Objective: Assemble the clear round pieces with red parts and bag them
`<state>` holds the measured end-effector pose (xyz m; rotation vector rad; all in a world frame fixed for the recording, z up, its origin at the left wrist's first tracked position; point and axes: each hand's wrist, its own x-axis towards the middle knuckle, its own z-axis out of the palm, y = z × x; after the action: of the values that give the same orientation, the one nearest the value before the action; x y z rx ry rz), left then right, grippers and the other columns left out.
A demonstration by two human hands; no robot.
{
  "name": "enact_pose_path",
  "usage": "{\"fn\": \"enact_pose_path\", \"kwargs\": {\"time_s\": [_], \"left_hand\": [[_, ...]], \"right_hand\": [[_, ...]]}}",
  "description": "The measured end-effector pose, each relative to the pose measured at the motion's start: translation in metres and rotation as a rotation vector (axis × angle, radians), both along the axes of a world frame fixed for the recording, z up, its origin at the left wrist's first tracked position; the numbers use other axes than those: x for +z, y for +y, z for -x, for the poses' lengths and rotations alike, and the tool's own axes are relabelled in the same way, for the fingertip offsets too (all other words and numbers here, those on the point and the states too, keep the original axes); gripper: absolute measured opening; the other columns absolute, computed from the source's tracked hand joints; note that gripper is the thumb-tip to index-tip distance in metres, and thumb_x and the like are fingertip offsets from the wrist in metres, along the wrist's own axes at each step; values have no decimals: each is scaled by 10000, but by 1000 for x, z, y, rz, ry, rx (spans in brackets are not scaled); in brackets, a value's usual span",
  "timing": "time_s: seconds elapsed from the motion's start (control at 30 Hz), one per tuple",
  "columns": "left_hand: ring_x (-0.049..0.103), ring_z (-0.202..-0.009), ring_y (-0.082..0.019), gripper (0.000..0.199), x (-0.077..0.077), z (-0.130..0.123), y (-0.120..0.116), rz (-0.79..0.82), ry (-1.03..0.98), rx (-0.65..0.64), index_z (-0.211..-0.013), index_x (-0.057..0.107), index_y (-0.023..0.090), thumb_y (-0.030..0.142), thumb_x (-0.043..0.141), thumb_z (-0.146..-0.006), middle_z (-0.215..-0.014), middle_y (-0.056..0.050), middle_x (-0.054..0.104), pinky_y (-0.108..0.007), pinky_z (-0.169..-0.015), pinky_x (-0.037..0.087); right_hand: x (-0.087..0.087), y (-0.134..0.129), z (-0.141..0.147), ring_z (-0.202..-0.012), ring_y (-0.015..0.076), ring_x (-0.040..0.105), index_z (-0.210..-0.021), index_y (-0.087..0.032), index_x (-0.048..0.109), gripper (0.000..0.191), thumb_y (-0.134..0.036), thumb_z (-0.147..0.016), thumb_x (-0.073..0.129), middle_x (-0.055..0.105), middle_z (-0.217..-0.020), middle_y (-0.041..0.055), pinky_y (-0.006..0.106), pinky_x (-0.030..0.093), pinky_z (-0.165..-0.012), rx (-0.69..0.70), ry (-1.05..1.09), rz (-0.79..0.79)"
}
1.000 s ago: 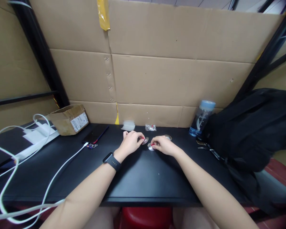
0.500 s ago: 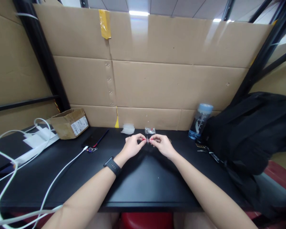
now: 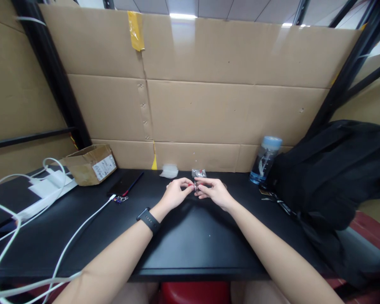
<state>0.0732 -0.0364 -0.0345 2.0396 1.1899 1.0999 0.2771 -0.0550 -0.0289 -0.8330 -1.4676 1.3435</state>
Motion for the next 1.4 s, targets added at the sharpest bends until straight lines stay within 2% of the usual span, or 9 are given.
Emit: {"fn": "enact_pose_path", "kwargs": {"time_s": [0.17,0.27,0.37,0.5,0.67,0.93,1.13,1.27,1.4], "left_hand": [[719,-923,-201,188,7,-2,-8,-33,97,13,-918,731,251,405,631,-876,-938,-7,778,-325,-914,497],[680,-1009,-224,185,18,5,-8,-150,241,21,-957,730,276,407,620,-887,-982,-1,774,-379,-970,443],[613,-1114,-265,199,24,28,6,-277,347,164,-1042,715,280,366,615,-893,-1018,-29,768,-452,-1019,379],[567,-1171,-316,165,14,72,34,-283,495,381,-938,758,274,269,604,-879,-1103,-61,750,-490,-1006,362],[494,-1292,-339,216,-3,100,49,-166,666,381,-920,792,306,258,593,-850,-1262,1,712,-513,-1016,351],[519,-1286,-319,357,-3,100,50,-186,699,385,-1100,763,331,254,512,-857,-1272,-27,706,-491,-1023,362],[577,-1225,-311,305,19,95,36,-347,602,348,-1067,762,263,260,524,-877,-1227,-76,722,-467,-994,385],[622,-1193,-265,317,36,69,18,-415,495,191,-1164,724,255,289,541,-907,-1296,-74,687,-420,-1001,412],[651,-1145,-236,255,33,27,-1,-439,397,-39,-1121,729,251,300,584,-917,-1210,-60,726,-373,-1017,447]], "right_hand": [[3,-1,1,-785,229,760,-1216,-179,704,622,-403,-666,886,713,-1064,96,378,640,-747,-14,-67,-32],[2,2,-3,-744,217,752,-1202,-177,700,626,-376,-642,896,710,-1095,106,366,635,-712,-47,-122,-86],[-1,8,-10,-740,200,743,-1206,-191,684,583,-367,-681,866,702,-1128,107,360,624,-727,-95,-154,-115],[-1,12,-18,-733,188,734,-1194,-197,677,549,-358,-698,848,698,-1128,105,352,614,-726,-144,-178,-141],[1,13,-21,-736,186,732,-1198,-189,670,543,-362,-710,834,691,-1149,120,346,612,-715,-148,-174,-156],[-4,19,-26,-728,185,732,-1205,-185,665,561,-371,-705,839,699,-1129,114,342,611,-705,-146,-188,-164],[2,19,-31,-727,179,728,-1198,-194,665,548,-367,-708,838,700,-1148,111,346,612,-714,-172,-170,-181],[12,18,-38,-761,194,734,-1186,-192,670,550,-377,-699,846,701,-1142,115,336,609,-696,-226,-148,-193],[20,18,-49,-778,202,742,-1200,-196,664,569,-381,-696,852,686,-1172,120,347,611,-732,-282,-120,-201]]}}
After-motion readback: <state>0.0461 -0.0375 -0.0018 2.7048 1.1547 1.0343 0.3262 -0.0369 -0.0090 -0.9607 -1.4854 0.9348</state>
